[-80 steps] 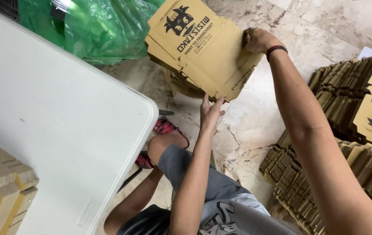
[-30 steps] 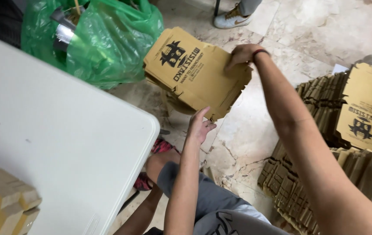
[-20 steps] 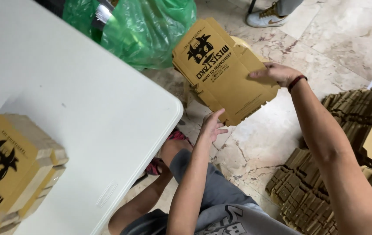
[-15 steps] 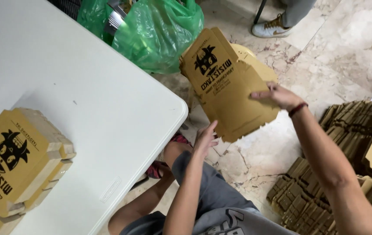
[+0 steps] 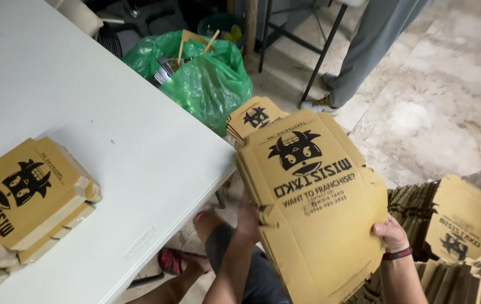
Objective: Folding flat cardboard templates into boxes and stacking them on a table.
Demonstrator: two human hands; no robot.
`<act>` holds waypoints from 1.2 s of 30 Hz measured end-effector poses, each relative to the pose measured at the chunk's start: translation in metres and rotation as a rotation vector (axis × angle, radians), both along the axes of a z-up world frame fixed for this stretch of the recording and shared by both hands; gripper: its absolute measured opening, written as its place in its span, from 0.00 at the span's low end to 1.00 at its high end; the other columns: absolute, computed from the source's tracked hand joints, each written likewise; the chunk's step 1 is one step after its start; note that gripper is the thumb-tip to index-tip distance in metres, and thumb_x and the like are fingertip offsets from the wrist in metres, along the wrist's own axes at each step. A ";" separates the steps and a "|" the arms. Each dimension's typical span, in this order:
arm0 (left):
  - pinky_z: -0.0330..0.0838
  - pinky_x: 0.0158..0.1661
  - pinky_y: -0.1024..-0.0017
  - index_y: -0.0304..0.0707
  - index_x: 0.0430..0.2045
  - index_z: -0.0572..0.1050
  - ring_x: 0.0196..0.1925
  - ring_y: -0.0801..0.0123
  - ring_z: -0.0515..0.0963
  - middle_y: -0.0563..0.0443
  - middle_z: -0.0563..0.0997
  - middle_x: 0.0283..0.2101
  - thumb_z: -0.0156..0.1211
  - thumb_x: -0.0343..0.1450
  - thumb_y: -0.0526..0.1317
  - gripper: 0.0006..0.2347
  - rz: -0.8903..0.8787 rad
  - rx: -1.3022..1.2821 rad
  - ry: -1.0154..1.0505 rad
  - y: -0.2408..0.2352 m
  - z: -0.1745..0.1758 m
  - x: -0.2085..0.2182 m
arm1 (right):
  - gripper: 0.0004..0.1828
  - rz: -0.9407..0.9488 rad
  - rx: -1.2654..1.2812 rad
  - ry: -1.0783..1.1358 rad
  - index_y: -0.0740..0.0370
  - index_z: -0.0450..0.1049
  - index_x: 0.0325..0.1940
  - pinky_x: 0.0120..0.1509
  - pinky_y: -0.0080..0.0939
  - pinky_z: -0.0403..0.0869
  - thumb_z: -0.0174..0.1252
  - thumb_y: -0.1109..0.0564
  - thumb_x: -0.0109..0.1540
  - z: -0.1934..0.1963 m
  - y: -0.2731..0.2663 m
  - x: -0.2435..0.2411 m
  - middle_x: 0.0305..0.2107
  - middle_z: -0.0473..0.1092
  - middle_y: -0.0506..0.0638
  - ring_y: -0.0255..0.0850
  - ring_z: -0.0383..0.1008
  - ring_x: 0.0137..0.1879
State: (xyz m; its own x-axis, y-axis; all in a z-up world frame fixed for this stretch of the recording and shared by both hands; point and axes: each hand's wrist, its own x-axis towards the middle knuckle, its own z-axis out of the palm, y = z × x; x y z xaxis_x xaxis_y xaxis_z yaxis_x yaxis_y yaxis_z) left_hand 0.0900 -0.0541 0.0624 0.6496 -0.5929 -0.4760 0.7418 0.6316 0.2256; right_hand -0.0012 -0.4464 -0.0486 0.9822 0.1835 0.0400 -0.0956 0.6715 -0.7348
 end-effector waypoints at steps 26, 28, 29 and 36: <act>0.77 0.53 0.57 0.25 0.43 0.87 0.53 0.50 0.85 0.34 0.89 0.46 0.81 0.58 0.37 0.20 0.262 1.239 -0.022 0.287 -0.065 -0.365 | 0.18 1.407 -1.081 -0.971 0.71 0.73 0.36 0.25 0.45 0.69 0.63 0.50 0.64 0.251 0.360 0.065 0.17 0.71 0.62 0.44 0.70 0.22; 0.78 0.52 0.51 0.22 0.43 0.84 0.51 0.50 0.84 0.31 0.87 0.46 0.77 0.59 0.27 0.18 0.453 1.104 -0.267 0.289 -0.090 -0.374 | 0.20 1.288 -1.370 -0.967 0.61 0.76 0.30 0.23 0.42 0.74 0.63 0.42 0.64 0.252 0.349 0.042 0.13 0.74 0.56 0.46 0.76 0.18; 0.78 0.52 0.51 0.22 0.43 0.84 0.51 0.50 0.84 0.31 0.87 0.46 0.77 0.59 0.27 0.18 0.471 1.114 -0.247 0.278 -0.069 -0.369 | 0.20 1.309 -1.352 -0.985 0.61 0.76 0.30 0.23 0.42 0.74 0.63 0.42 0.64 0.247 0.349 0.035 0.13 0.74 0.56 0.46 0.76 0.18; 0.70 0.57 0.41 0.17 0.42 0.74 0.49 0.37 0.82 0.26 0.79 0.38 0.71 0.60 0.25 0.18 0.754 1.024 -0.642 0.249 -0.032 -0.337 | 0.11 0.914 -1.320 -0.671 0.65 0.79 0.39 0.43 0.48 0.76 0.67 0.56 0.57 0.160 0.237 0.019 0.24 0.78 0.56 0.47 0.79 0.32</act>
State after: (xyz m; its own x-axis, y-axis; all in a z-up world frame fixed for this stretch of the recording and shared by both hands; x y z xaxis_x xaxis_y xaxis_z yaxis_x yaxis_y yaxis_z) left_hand -0.2466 0.1953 0.0301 0.9133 0.4070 0.0166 -0.0973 0.1784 0.9791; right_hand 0.0176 -0.2092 0.1115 0.4291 0.8655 -0.2585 0.4551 -0.4544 -0.7658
